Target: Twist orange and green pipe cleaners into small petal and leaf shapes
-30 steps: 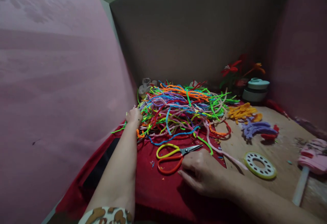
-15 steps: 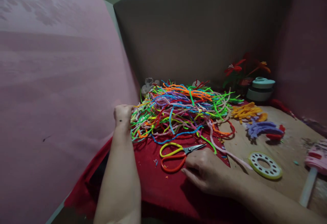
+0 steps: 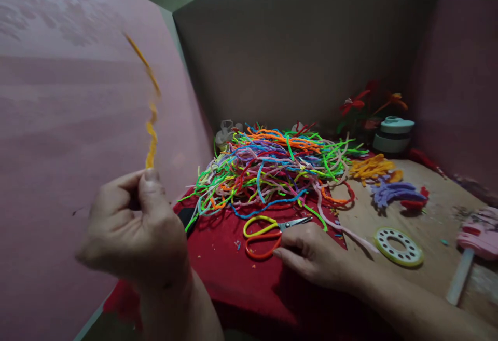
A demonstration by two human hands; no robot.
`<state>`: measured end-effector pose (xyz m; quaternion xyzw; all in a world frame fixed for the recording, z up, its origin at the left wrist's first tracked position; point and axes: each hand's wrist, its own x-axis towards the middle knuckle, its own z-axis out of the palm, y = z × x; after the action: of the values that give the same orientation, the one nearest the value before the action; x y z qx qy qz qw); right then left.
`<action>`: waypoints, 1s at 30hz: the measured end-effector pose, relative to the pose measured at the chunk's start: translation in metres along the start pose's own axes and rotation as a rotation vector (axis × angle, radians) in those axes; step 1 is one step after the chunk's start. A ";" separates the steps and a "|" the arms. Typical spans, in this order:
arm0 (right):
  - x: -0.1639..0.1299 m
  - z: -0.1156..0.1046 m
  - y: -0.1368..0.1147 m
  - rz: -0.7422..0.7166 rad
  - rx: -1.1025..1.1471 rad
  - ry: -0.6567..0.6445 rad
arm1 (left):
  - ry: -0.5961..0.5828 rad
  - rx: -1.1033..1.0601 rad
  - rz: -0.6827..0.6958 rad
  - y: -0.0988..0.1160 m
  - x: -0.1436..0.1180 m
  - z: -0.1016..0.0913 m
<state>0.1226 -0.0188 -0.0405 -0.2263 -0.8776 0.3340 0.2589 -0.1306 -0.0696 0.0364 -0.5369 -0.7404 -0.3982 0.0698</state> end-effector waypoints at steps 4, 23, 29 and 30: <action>0.005 -0.016 -0.007 0.106 0.645 0.151 | -0.116 -0.083 0.200 0.057 -0.011 0.027; 0.026 -0.056 0.041 0.527 1.606 0.962 | -0.583 0.074 0.654 0.147 -0.017 0.121; 0.027 -0.055 0.037 0.528 1.592 0.977 | -0.613 0.002 0.567 0.136 -0.014 0.115; 0.027 -0.056 0.036 0.523 1.585 0.999 | -0.631 -0.030 0.540 0.131 -0.012 0.114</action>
<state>0.1436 0.0468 -0.0216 -0.2900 -0.1092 0.7405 0.5964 0.0230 0.0108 0.0210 -0.8084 -0.5523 -0.1923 -0.0664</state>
